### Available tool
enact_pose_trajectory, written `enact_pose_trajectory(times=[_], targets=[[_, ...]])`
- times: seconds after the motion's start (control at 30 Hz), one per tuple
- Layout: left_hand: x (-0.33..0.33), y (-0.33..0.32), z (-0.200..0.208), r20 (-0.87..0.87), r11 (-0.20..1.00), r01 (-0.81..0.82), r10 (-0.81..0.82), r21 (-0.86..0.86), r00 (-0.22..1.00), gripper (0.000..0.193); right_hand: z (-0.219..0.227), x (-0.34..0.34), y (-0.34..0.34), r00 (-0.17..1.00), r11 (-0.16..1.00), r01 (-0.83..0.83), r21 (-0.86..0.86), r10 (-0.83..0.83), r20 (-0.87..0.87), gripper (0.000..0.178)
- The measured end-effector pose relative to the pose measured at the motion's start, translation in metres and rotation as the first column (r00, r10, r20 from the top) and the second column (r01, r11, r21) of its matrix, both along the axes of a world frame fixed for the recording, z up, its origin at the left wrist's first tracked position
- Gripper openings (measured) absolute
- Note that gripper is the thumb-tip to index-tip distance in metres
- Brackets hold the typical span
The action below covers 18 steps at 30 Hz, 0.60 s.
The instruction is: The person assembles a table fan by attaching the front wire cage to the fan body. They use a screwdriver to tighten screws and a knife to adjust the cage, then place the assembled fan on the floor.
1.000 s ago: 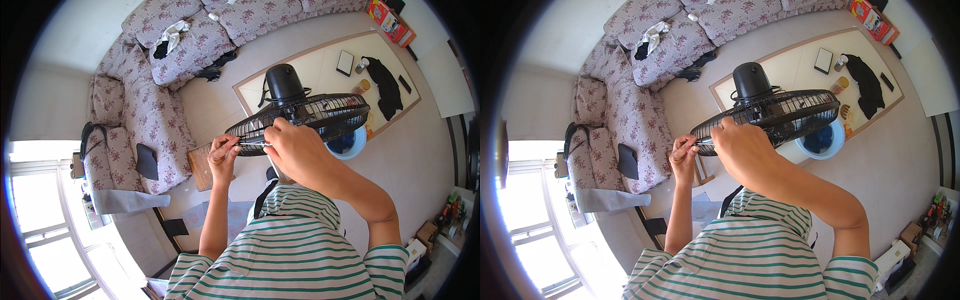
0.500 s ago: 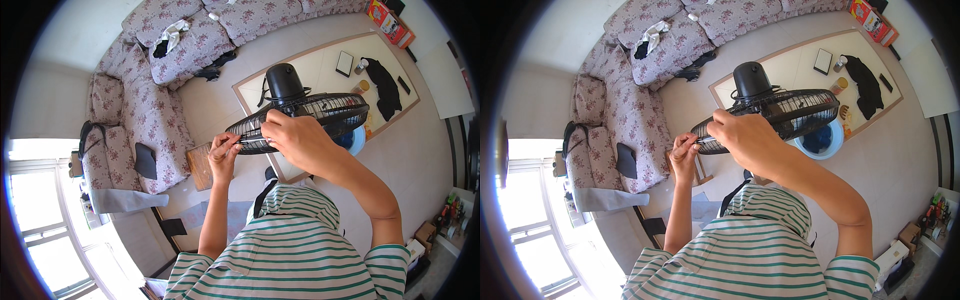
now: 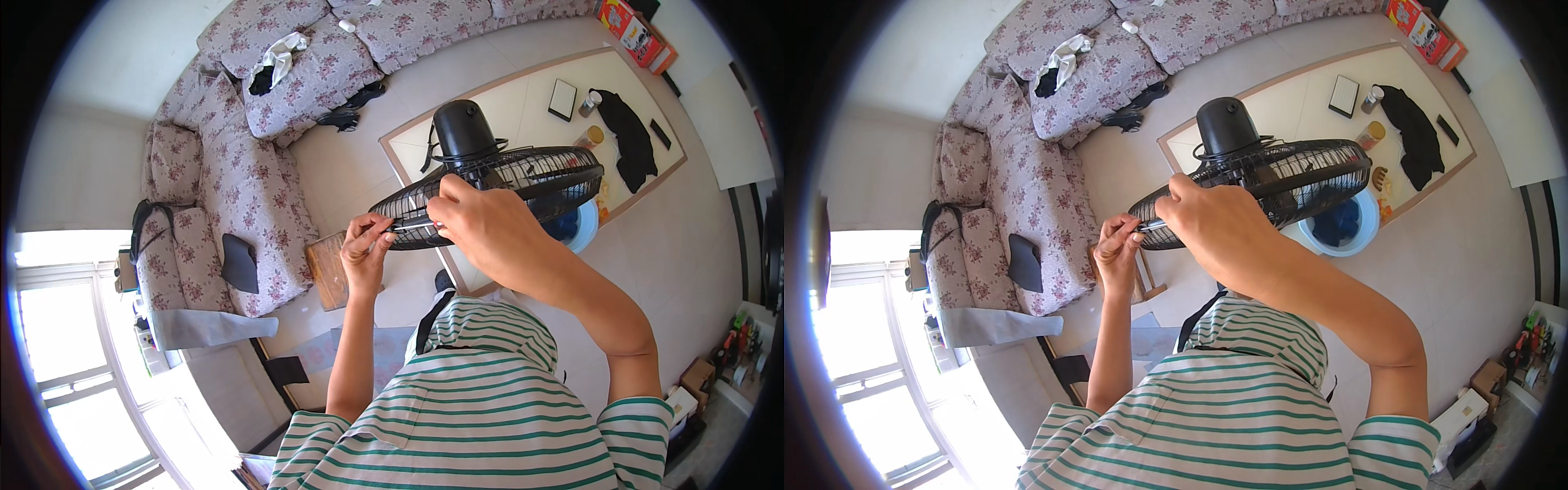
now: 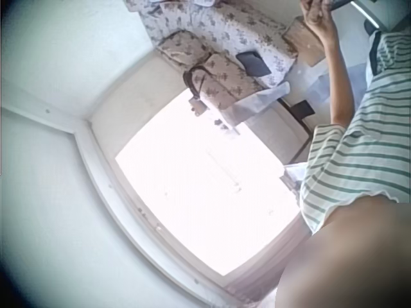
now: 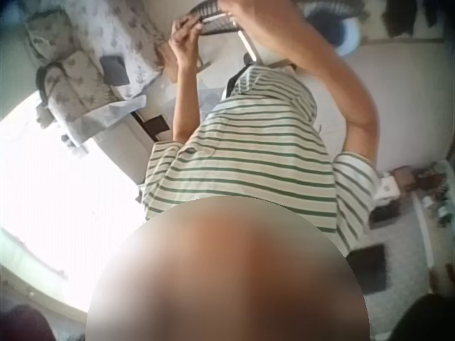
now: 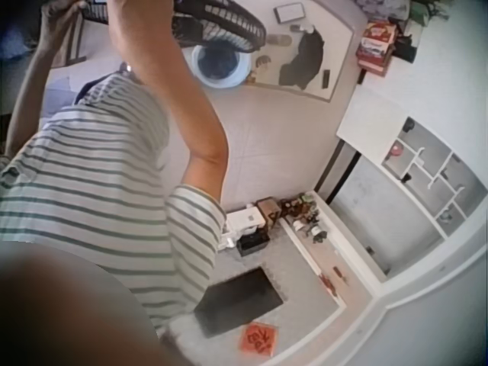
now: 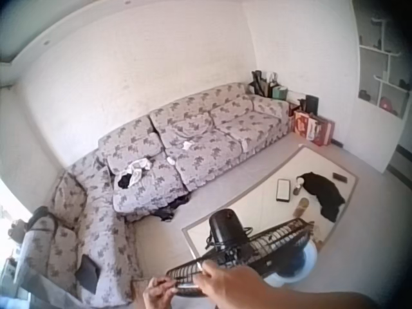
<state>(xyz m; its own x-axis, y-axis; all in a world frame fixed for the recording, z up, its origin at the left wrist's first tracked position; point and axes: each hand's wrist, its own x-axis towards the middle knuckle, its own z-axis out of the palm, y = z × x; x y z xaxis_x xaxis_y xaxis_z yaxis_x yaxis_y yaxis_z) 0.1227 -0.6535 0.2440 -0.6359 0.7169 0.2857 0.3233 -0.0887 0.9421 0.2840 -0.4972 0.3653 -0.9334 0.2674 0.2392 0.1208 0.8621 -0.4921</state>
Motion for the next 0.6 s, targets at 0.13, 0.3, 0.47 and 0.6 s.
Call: enact_pose_trajectory(times=[0.13,0.3,0.47,0.6], targets=[[-0.0001,0.0007,0.0006,-0.008,1.0,-0.009,0.009,0.014,1.0,0.023,-0.0025,0.0005,-0.0004,1.0,0.999,0.016,-0.052,-0.017,-0.011,0.012],[-0.0006,0.0003,0.0005,-0.023,1.0,-0.015,0.015,0.0,1.0,0.023,-0.0021,0.0017,-0.0031,0.998,0.994,0.056,-0.099,-0.052,0.039,0.013],[-0.0007,-0.0001,0.0008,-0.006,1.0,-0.01,0.01,0.0,1.0,0.023,0.0,0.001,-0.0071,0.995,0.988,0.098,-0.121,-0.093,0.049,0.013],[0.001,0.002,0.0022,-0.004,1.0,-0.004,0.005,0.016,1.0,0.022,0.0024,0.0019,-0.006,0.993,0.985,0.112,-0.13,-0.105,0.055,0.012]])
